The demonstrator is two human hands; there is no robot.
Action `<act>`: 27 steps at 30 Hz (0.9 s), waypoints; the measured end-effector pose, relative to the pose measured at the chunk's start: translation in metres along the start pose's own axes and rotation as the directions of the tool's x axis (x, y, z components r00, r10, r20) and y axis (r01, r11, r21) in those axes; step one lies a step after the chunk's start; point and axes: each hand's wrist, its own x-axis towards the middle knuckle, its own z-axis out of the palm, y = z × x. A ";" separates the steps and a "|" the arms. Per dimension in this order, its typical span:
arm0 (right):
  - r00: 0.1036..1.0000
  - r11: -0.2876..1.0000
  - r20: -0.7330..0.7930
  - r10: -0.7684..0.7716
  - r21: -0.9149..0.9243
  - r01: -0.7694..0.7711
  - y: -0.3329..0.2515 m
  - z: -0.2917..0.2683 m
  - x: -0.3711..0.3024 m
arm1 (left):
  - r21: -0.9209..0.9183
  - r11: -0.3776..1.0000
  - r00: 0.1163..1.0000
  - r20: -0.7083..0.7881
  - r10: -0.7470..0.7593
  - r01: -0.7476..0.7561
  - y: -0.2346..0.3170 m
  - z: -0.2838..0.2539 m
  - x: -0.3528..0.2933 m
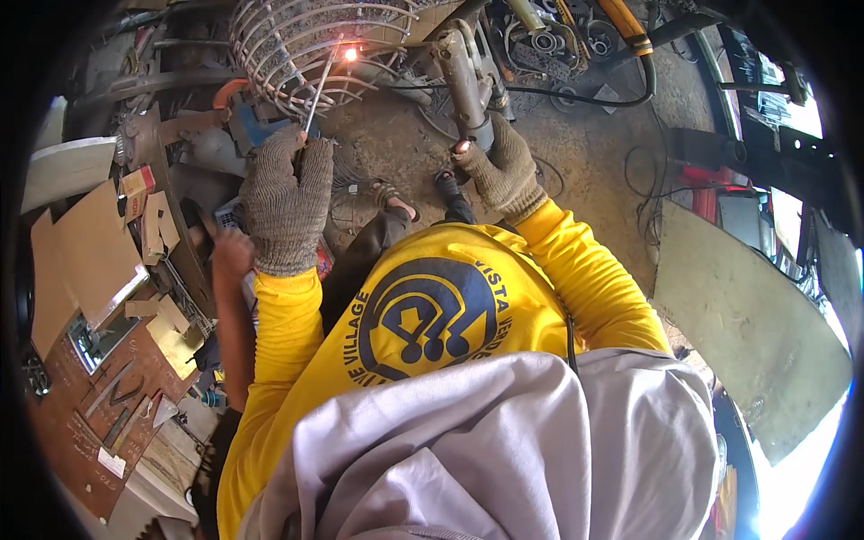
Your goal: The person welds sections of a spherical metal frame using a welding torch and a filler rod, then hammers a joint on a metal post.
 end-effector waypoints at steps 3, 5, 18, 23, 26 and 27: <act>1.000 0.999 -0.003 0.019 0.028 -0.019 -0.005 0.002 0.000 | -0.002 1.000 1.000 0.007 -0.023 0.023 -0.002 0.000 0.000; 1.000 0.999 0.000 0.027 0.029 -0.027 -0.007 0.002 0.000 | -0.013 1.000 1.000 -0.005 -0.016 0.016 -0.004 0.000 0.000; 0.997 0.998 -0.063 -0.038 0.046 0.041 -0.036 -0.012 -0.015 | -0.101 0.993 0.998 -0.014 -0.065 0.063 -0.014 0.008 -0.006; 0.974 0.985 -0.176 -0.142 -0.127 0.120 -0.071 -0.027 -0.022 | -0.078 0.995 0.998 -0.017 -0.058 0.056 -0.009 0.002 -0.004; 0.937 0.986 -0.307 -0.169 -0.049 0.162 -0.090 -0.035 -0.027 | -0.063 0.997 0.999 -0.022 -0.050 0.048 -0.013 0.002 -0.004; 0.922 0.981 -0.335 -0.194 -0.039 0.192 -0.098 -0.042 -0.027 | -0.059 0.995 0.997 -0.009 -0.076 0.076 -0.010 0.000 -0.004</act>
